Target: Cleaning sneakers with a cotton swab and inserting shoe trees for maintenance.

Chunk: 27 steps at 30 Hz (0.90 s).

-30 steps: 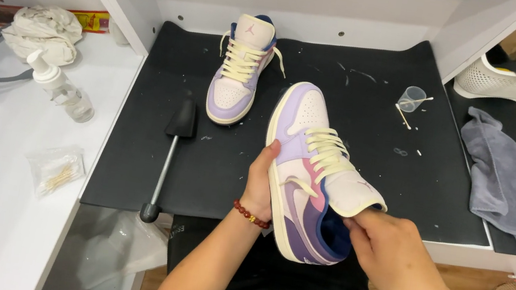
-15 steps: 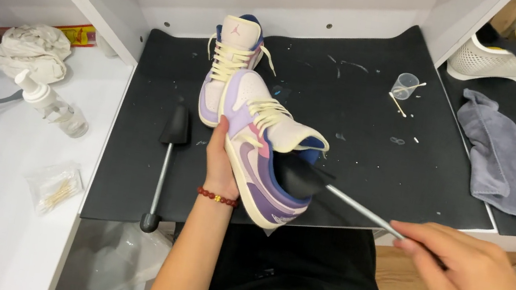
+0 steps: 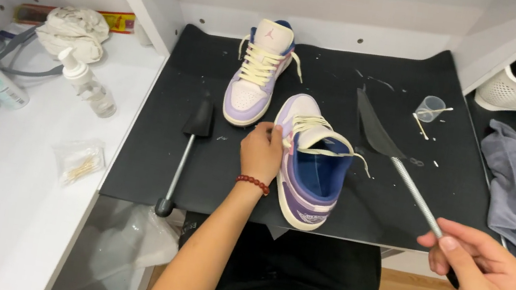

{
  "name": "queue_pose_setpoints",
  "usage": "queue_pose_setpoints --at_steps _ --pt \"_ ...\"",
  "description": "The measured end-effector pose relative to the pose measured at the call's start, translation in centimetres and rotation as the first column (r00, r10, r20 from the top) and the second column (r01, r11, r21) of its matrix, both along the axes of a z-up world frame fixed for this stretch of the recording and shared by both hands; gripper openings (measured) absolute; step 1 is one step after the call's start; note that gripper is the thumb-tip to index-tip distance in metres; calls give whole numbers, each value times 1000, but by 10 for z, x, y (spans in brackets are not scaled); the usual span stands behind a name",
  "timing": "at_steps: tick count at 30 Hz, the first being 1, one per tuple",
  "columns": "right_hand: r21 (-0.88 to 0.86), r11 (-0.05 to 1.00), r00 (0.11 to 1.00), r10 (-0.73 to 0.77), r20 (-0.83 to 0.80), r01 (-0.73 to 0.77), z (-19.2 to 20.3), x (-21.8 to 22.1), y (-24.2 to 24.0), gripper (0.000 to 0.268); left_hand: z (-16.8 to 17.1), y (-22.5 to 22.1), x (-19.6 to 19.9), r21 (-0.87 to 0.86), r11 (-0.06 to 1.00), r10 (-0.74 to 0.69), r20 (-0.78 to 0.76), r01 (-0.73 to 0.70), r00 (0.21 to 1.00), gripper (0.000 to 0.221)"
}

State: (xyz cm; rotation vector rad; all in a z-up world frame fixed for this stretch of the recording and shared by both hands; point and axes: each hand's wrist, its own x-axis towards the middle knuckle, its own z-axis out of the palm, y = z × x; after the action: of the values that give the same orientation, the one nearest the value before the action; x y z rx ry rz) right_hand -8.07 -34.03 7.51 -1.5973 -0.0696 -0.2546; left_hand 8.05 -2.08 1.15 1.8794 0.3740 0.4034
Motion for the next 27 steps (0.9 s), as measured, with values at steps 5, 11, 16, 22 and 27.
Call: queue_pose_setpoints --at_steps 5,11,16,22,27 --pt "78 996 998 -48 32 46 -5 3 36 26 19 33 -39 415 905 -171 153 94 973 25" --pt "126 989 986 -96 134 79 -27 0 45 20 64 113 -112 762 605 123 198 -231 972 35" --pt "225 973 985 -86 149 51 -30 7 66 24 1 153 -109 715 699 63 -79 12 995 32" --pt "190 869 874 479 -84 -458 -23 11 140 53 12 151 -158 107 993 -59 43 54 997 18" --pt "366 451 419 892 -166 -814 -61 -5 264 36 47 124 -260 -309 948 -56 88 81 995 15"
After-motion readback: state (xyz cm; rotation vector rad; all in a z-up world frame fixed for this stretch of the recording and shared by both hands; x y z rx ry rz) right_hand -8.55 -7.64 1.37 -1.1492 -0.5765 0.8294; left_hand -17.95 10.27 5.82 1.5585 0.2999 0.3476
